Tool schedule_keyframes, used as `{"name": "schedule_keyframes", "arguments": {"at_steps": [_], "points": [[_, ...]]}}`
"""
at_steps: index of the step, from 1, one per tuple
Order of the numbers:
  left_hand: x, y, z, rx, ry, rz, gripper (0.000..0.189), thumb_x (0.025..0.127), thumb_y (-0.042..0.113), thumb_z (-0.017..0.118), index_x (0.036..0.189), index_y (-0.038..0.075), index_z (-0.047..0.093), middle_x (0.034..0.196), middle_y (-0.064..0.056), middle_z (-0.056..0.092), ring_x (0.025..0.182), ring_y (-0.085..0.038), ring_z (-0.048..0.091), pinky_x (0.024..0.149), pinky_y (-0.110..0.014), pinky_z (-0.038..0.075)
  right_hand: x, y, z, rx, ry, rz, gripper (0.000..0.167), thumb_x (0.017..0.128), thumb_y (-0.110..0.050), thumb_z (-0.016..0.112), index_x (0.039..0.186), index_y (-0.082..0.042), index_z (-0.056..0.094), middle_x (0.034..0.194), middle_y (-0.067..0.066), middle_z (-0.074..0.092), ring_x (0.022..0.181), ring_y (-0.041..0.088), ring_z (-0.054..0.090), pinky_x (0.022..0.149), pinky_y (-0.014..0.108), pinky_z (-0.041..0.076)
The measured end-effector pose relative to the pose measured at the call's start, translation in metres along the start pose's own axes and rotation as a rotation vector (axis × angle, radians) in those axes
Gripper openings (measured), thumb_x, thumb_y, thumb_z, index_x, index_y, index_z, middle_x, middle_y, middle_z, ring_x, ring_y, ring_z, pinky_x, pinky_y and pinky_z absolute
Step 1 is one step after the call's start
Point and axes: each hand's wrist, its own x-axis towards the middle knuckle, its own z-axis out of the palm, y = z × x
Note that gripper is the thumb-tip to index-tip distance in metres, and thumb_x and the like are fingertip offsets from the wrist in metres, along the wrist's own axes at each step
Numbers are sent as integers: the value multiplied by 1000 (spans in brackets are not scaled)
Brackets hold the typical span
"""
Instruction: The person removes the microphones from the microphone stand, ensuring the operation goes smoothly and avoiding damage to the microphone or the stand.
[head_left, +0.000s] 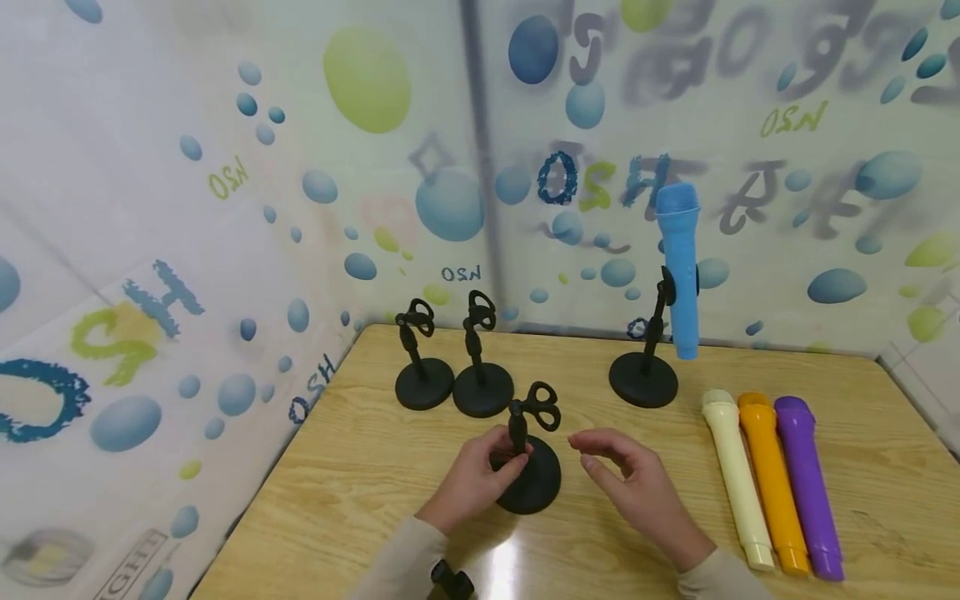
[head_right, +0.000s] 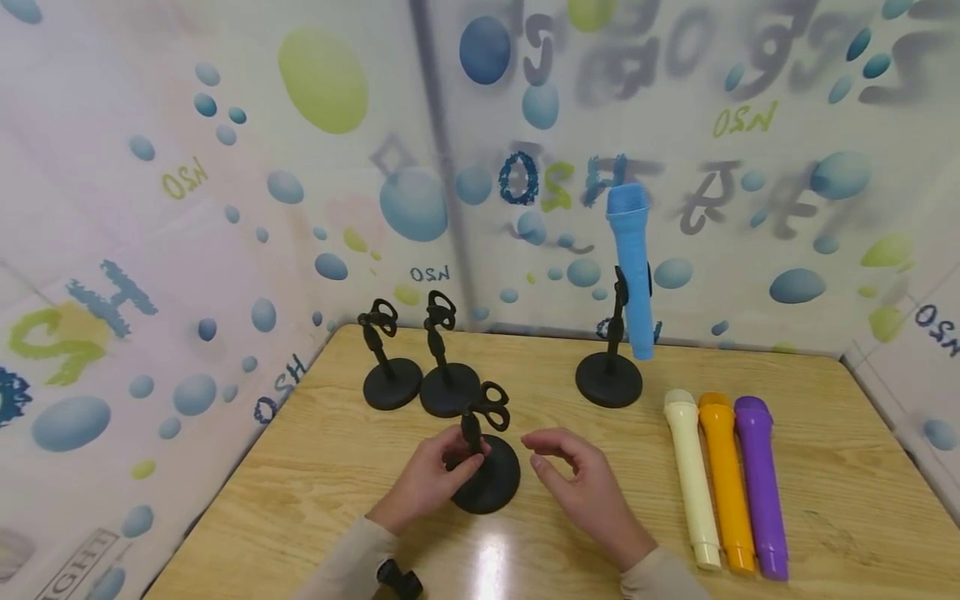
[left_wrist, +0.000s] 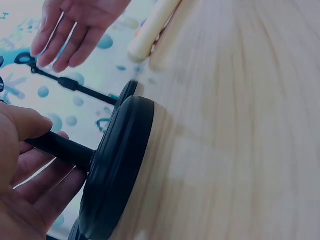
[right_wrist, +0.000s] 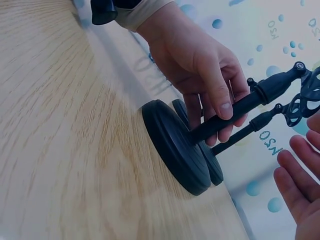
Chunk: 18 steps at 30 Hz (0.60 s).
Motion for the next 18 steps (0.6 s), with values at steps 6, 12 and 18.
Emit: {"name": "schedule_keyframes", "arguments": {"at_steps": [6,12,18], "points": [[-6,-9,-15,34,74,-5,15,105,15,72,119,11,74,111,-6,80,105,-20,76,96,-34,62,5,-2,6,0,-36,55,23,105,-5,69,126,-9,74,125,10,77,114,11,72,100,25,59],[-12,-17,-30,62,161,-42,15,103,12,74,118,11,76,112,-3,80,103,-18,76,94,-33,62,10,-3,13,-3,-81,66,22,106,-8,69,127,-10,74,125,10,77,114,19,72,101,26,59],[-16,-24,-46,86,250,-66,16,100,7,77,115,12,77,111,0,81,102,-19,77,93,-31,62,15,-2,19,15,-107,59,23,106,-6,68,128,-9,74,127,12,77,115,16,72,103,26,58]]}}
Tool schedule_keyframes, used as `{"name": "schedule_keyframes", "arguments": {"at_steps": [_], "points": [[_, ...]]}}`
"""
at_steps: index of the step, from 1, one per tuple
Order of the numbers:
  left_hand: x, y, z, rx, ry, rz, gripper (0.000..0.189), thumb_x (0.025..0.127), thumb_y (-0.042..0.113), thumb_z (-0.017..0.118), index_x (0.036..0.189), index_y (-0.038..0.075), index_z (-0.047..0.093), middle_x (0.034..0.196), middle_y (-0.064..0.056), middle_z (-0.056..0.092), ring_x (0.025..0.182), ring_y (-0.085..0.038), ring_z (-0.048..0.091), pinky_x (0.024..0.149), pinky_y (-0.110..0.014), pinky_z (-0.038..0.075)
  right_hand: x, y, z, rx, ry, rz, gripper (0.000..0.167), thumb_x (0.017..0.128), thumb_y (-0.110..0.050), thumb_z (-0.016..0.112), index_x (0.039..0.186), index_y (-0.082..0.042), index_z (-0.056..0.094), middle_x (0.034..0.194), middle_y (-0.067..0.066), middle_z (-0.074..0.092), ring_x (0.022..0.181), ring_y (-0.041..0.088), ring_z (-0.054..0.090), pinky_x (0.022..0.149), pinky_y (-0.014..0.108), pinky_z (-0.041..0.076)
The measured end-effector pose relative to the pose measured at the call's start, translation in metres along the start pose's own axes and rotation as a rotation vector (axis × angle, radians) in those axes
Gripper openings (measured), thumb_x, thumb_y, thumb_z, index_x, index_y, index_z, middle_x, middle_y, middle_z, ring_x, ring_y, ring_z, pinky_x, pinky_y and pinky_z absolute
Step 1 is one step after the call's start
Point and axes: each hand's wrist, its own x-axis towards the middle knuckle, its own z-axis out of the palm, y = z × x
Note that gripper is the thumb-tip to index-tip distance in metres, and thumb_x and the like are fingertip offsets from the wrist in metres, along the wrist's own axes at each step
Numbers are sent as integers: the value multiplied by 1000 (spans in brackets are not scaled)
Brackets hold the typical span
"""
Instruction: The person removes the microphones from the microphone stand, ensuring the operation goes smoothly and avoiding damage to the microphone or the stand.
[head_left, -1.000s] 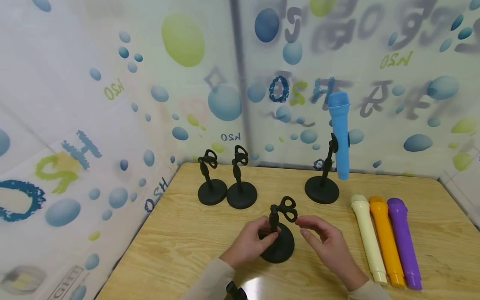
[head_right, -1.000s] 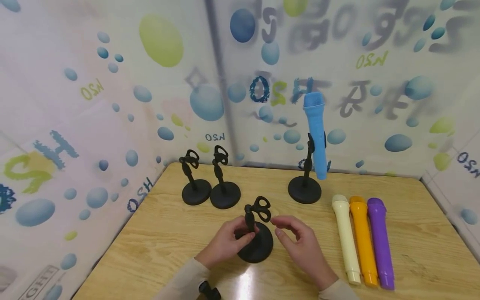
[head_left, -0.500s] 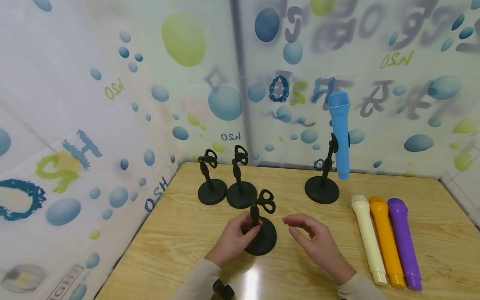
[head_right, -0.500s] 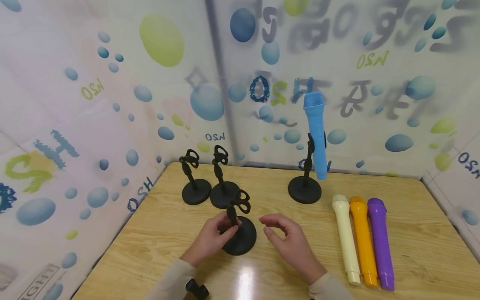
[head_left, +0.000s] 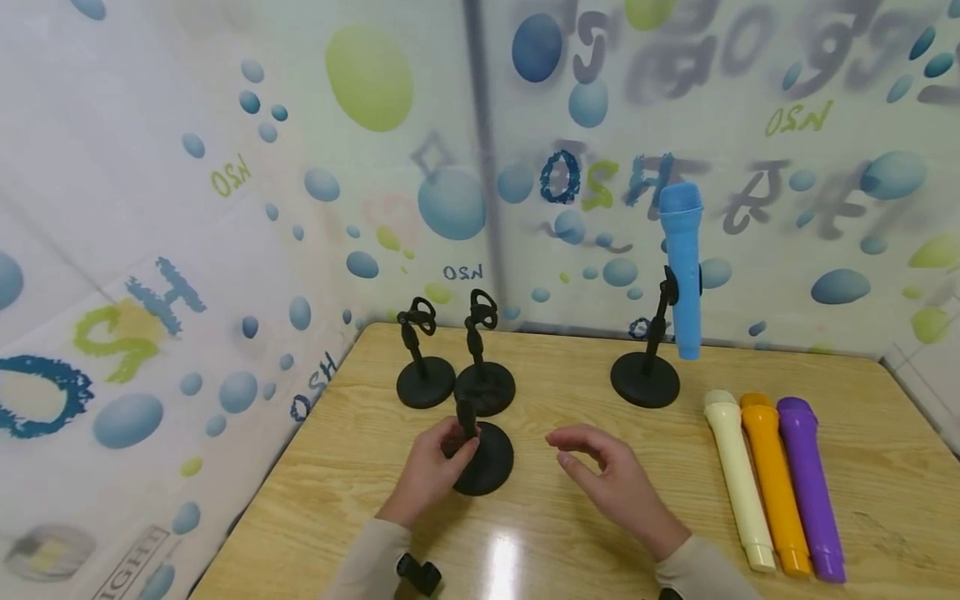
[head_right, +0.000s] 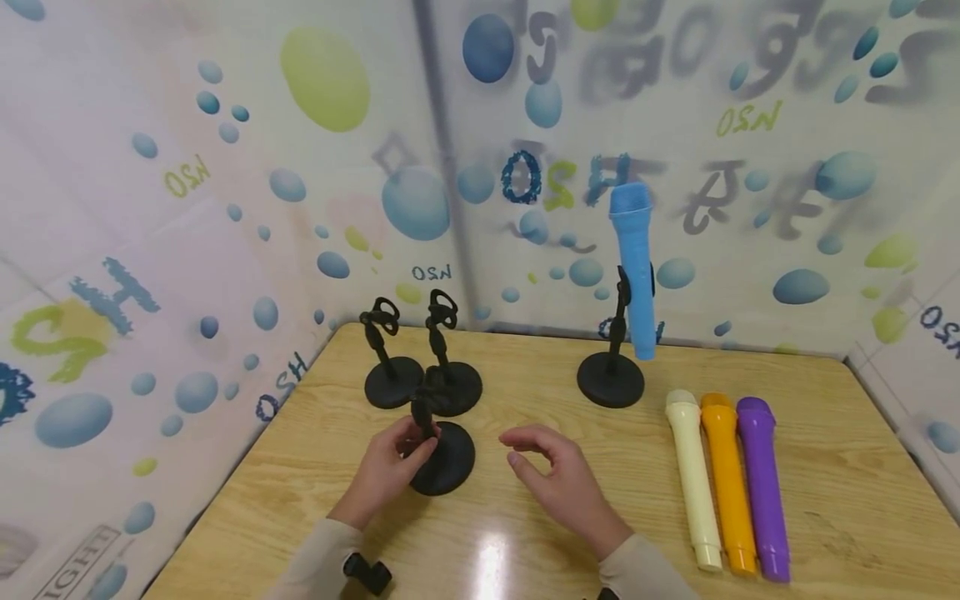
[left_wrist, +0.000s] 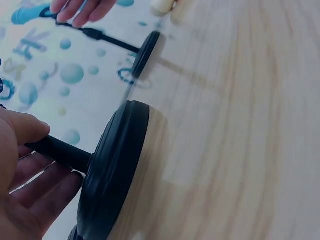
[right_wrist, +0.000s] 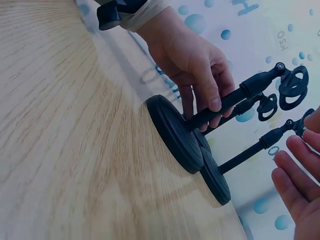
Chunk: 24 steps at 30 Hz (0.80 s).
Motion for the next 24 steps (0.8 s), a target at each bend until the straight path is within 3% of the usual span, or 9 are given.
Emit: {"name": "schedule_keyframes", "arguments": {"at_steps": [4,7,17,24], "points": [[1,-6,-12,30,49,-24,17,100,6,77,116,9,76,109,-1,81,101,-21,77,91,-32,62,4,-1,4,7,-22,17,24,106,-9,69,129,-7,73,128,15,76,117,22,72,104,29,58],[2,-10,-20,61,83,-42,19,99,6,77,118,7,76,110,-3,81,102,-22,77,91,-33,62,7,-2,7,0,-29,35,24,106,-11,69,129,-7,73,128,12,76,117,18,72,105,30,58],[8,-24,-40,98,161,-54,17,99,4,77,116,4,76,109,-10,80,102,-28,77,90,-41,63,11,-5,17,22,-38,4,23,106,-9,68,128,-8,74,128,15,76,117,21,72,107,34,58],[8,-29,-50,128,224,-136,21,99,8,78,120,4,73,110,-11,80,103,-28,77,91,-36,62,15,-7,22,43,-62,-18,23,106,-6,67,129,-5,74,128,15,76,118,27,72,107,34,58]]}}
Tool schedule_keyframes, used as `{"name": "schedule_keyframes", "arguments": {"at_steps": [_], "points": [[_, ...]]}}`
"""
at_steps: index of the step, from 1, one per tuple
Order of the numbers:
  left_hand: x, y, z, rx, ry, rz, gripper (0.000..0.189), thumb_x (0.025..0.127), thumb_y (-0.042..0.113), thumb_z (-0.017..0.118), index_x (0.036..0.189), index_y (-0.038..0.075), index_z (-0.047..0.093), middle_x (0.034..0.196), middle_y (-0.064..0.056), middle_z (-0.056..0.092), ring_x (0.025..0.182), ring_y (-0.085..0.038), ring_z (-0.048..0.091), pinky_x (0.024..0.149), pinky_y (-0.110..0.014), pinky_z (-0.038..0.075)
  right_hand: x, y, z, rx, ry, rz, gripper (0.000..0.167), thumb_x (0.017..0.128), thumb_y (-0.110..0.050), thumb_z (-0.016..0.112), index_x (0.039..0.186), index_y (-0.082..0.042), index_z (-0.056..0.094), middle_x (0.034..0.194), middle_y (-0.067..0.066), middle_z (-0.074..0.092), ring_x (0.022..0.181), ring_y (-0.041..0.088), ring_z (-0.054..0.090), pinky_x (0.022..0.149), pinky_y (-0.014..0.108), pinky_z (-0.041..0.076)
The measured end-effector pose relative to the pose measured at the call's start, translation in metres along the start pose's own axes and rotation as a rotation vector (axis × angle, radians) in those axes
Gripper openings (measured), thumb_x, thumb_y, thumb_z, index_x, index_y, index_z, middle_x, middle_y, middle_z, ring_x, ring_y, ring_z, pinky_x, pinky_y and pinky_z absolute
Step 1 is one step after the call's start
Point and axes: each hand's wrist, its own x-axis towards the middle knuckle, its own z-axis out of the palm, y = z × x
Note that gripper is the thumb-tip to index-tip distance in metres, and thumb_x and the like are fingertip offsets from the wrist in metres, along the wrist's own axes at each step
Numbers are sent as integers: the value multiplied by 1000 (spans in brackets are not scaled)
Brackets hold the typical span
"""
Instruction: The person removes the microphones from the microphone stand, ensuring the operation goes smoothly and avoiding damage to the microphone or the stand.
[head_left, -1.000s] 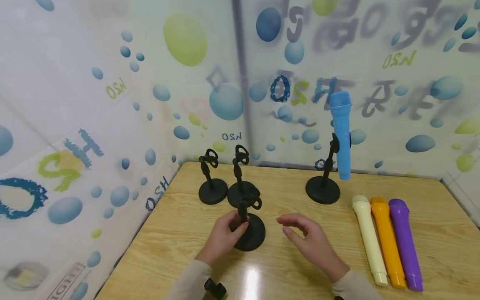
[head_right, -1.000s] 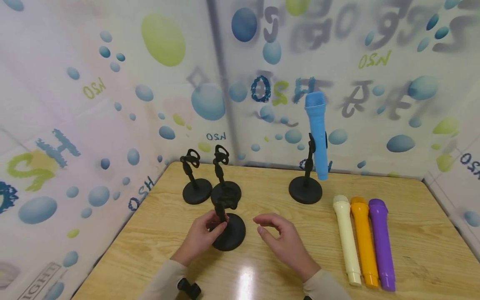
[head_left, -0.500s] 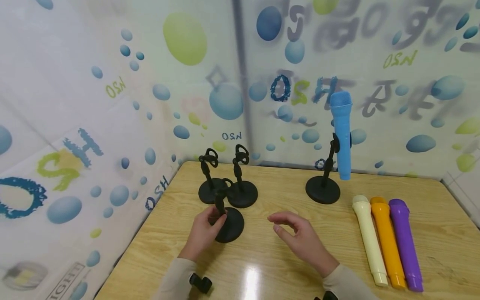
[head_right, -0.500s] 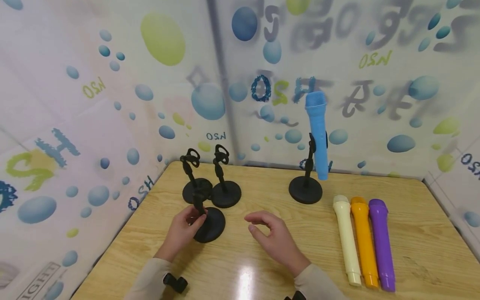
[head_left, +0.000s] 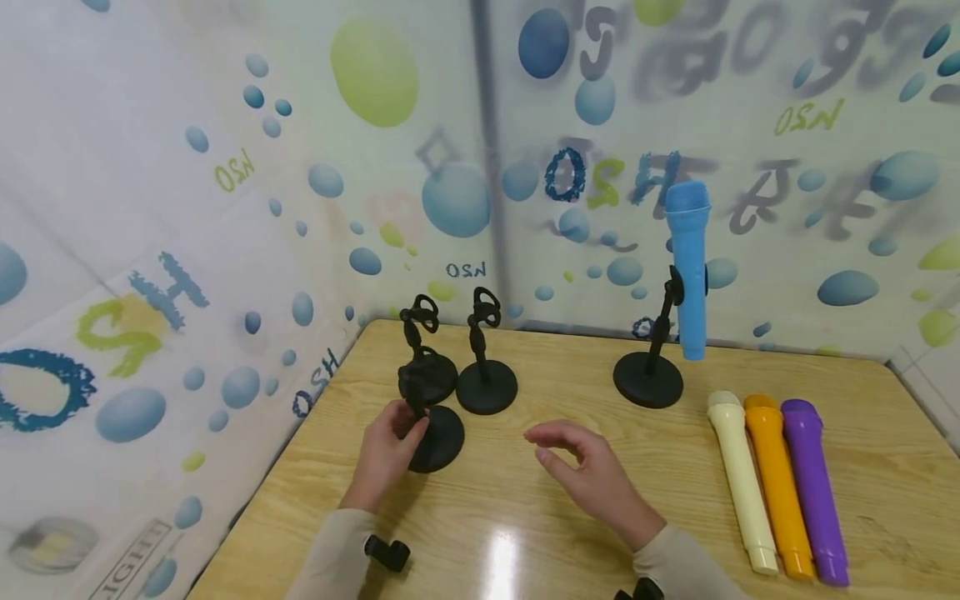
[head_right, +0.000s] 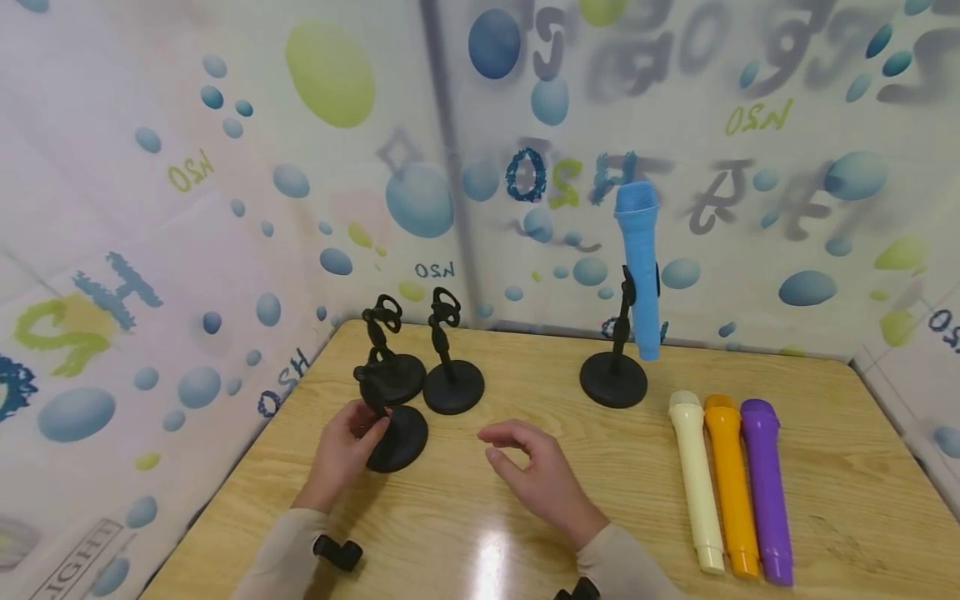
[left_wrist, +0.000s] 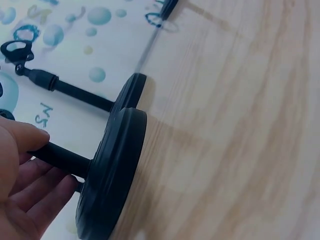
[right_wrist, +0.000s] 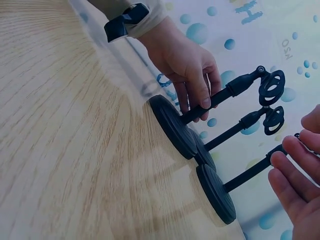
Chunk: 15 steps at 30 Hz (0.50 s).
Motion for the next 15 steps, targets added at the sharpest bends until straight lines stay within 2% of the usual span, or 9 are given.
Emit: {"name": "schedule_keyframes", "arguments": {"at_steps": [3,8,15], "points": [[1,-2,-4,17,11,-7,20,100,9,77,119,5,73,112,-13,80,102,-29,77,89,-35,62,2,0,2,6,-6,-5,23,107,-8,67,128,-5,74,128,13,76,118,26,72,107,35,58],[2,-6,-10,28,18,-14,18,101,9,76,119,6,73,113,-13,80,100,-27,76,84,-28,59,3,0,6,11,-15,-4,22,106,-7,67,127,-5,74,127,15,76,118,26,72,108,37,58],[2,-11,-14,24,53,-15,18,100,5,76,118,3,72,114,-14,80,102,-29,76,86,-25,59,5,-2,10,24,-40,46,22,107,-14,68,127,-9,74,130,14,75,118,13,70,110,46,56]]}}
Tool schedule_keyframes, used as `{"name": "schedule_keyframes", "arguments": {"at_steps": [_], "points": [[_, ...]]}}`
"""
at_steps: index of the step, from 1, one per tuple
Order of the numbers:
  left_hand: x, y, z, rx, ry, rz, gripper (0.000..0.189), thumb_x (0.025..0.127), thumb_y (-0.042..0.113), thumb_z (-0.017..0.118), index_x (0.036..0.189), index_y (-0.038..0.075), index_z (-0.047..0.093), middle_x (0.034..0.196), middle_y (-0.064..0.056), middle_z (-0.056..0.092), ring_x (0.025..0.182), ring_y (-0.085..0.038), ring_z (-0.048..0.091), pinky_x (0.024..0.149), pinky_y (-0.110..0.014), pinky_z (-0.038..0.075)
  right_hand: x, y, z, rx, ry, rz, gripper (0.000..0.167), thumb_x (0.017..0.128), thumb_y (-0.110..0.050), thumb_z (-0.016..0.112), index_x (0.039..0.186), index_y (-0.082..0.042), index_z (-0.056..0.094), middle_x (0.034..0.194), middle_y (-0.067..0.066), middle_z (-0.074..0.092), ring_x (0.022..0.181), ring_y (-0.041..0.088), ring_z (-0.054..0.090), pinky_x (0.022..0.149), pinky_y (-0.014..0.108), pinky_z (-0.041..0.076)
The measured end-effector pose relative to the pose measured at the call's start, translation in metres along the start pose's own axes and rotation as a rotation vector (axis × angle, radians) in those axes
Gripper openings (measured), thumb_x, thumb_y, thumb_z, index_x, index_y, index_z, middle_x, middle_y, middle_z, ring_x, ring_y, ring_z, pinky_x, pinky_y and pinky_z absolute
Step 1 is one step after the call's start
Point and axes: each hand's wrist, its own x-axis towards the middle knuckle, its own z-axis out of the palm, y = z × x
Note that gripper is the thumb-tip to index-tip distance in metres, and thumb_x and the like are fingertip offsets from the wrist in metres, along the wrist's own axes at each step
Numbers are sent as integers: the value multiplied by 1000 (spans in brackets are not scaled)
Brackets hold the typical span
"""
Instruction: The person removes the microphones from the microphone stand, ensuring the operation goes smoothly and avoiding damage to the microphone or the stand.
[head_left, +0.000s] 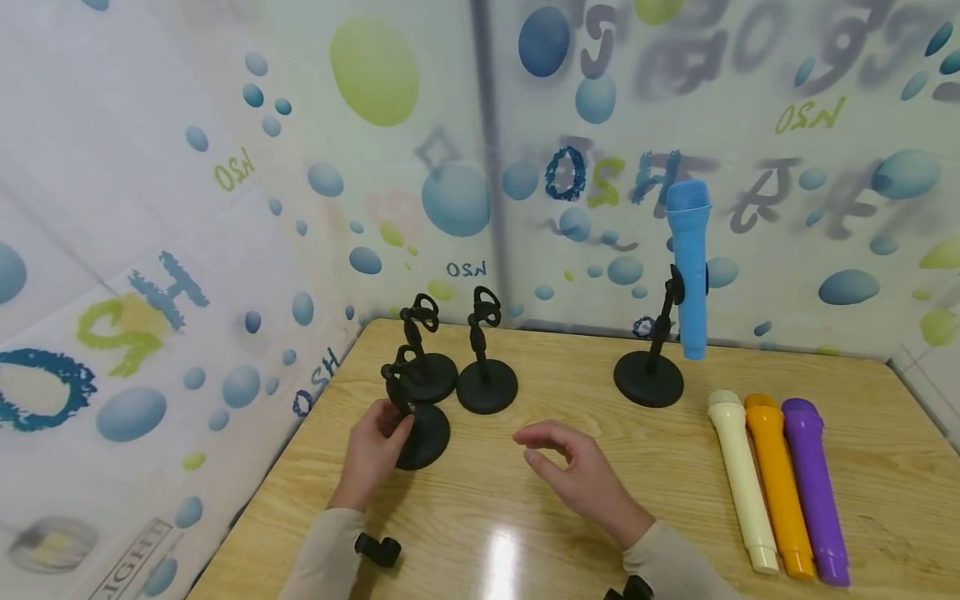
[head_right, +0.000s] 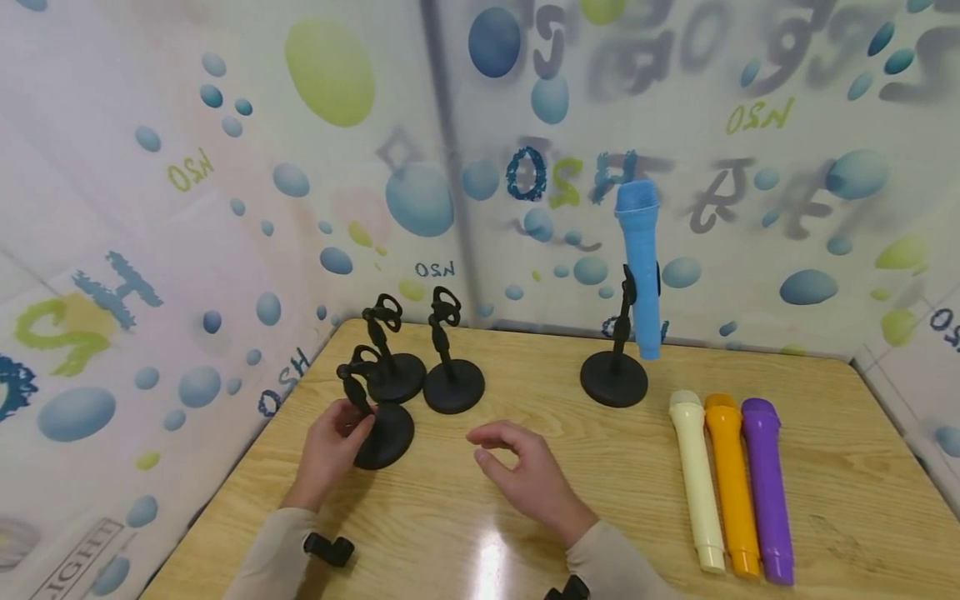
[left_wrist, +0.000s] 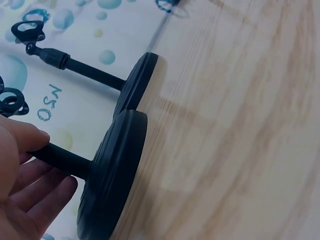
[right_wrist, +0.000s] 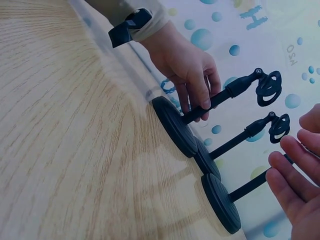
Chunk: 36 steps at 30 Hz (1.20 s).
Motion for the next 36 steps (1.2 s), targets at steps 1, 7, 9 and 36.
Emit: {"name": "schedule_keyframes", "arguments": {"at_steps": [1,7,9,36], "points": [[0,-1,-1,-5,3,-6,19,100,5,76,118,3,72,114,-15,80,103,-30,76,87,-26,60,0,0,0,-2,-2,2,21,107,-14,68,127,-10,74,130,12,75,118,13,70,110,47,56],[1,-5,-6,4,18,-34,23,101,6,74,123,0,69,117,-20,78,108,-36,76,95,-43,62,1,0,1,-8,-5,-1,23,107,-11,68,128,-5,73,129,12,75,117,11,71,109,41,57],[1,-7,-7,10,25,-47,25,101,6,74,124,0,68,118,-22,77,110,-38,75,97,-49,62,1,0,1,-6,-9,-7,23,107,-11,67,128,-3,73,130,16,75,117,11,71,108,39,57],[-11,-4,-19,33,44,-111,24,101,8,75,123,0,69,118,-21,77,111,-36,75,89,-23,59,-2,2,-7,-26,26,47,22,106,-9,68,127,-8,75,128,12,76,120,31,71,108,35,57]]}}
